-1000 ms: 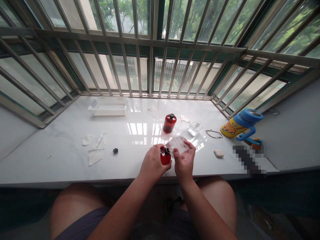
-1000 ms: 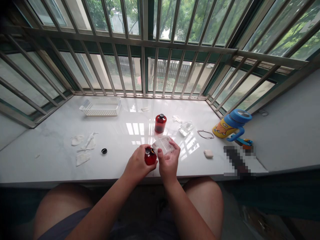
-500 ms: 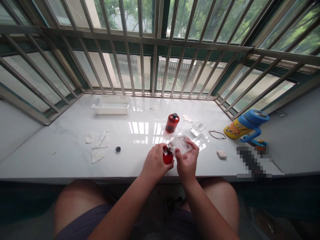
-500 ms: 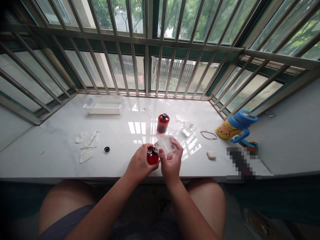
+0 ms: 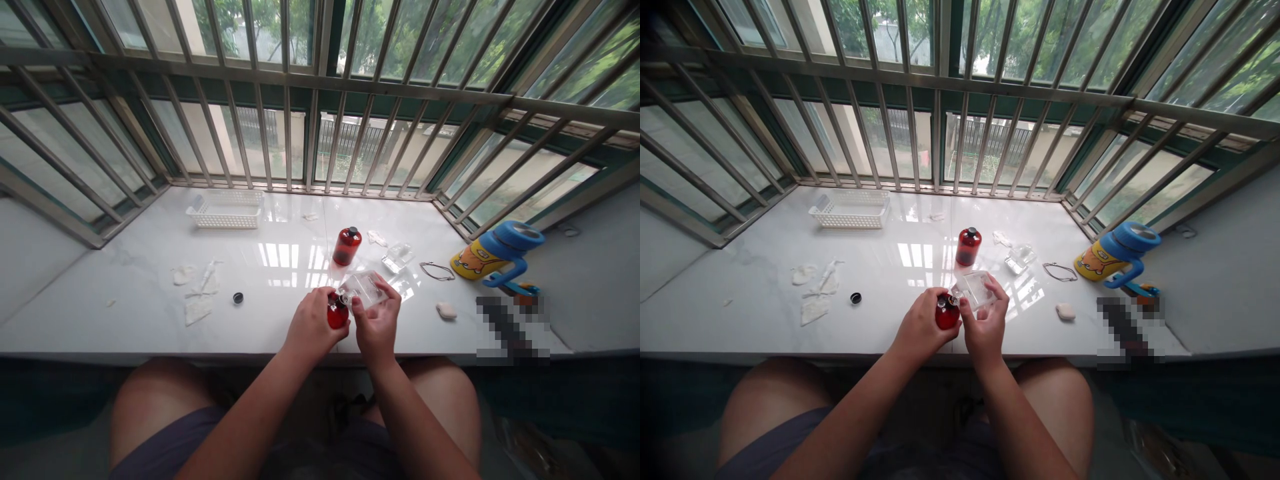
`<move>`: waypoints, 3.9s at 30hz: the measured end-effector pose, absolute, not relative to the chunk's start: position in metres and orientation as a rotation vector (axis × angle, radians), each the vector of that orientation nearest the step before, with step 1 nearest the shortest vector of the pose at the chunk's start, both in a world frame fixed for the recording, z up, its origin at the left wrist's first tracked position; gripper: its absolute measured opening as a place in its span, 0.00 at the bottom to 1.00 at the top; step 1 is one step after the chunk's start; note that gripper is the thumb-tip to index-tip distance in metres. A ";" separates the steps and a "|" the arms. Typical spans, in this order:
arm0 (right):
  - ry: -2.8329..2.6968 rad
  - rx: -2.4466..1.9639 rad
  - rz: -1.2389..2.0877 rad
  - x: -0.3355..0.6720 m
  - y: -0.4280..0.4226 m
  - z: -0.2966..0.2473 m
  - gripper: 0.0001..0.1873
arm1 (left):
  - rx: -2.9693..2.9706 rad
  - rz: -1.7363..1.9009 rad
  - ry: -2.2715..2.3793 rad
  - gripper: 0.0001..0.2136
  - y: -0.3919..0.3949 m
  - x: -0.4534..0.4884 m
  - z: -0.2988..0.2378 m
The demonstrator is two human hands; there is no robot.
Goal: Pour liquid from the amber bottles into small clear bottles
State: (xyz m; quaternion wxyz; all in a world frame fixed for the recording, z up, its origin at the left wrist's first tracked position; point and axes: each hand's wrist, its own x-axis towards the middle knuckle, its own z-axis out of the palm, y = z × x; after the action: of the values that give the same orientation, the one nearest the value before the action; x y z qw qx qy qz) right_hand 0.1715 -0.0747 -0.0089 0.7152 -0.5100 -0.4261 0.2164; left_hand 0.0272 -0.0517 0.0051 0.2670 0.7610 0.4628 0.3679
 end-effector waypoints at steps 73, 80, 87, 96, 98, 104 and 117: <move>-1.092 -1.195 0.313 0.175 -0.073 0.000 0.27 | 2.017 1.014 1.236 0.28 -0.051 0.023 0.004; -1.093 -1.201 0.327 0.176 -0.074 0.001 0.28 | 2.011 1.011 1.245 0.29 -0.052 0.023 0.004; -1.115 -1.179 0.293 0.177 -0.073 0.003 0.28 | 2.002 1.002 1.244 0.29 -0.052 0.022 0.004; -1.136 -1.170 0.264 0.177 -0.072 0.005 0.29 | 2.002 1.020 1.244 0.29 -0.051 0.022 0.003; -1.148 -1.160 0.265 0.177 -0.072 0.005 0.28 | 2.004 1.022 1.248 0.29 -0.052 0.022 0.003; -1.177 -1.140 0.268 0.177 -0.073 0.006 0.28 | 1.998 1.019 1.245 0.28 -0.052 0.022 0.004; -1.192 -1.132 0.245 0.177 -0.071 0.006 0.29 | 2.001 1.023 1.254 0.28 -0.051 0.021 0.003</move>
State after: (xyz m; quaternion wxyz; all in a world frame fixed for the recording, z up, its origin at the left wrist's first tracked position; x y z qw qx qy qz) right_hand 0.1775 -0.0710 0.0060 0.6741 -0.5029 -0.5299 0.1088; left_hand 0.0215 -0.0515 0.0030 0.2805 0.7463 0.4678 0.3815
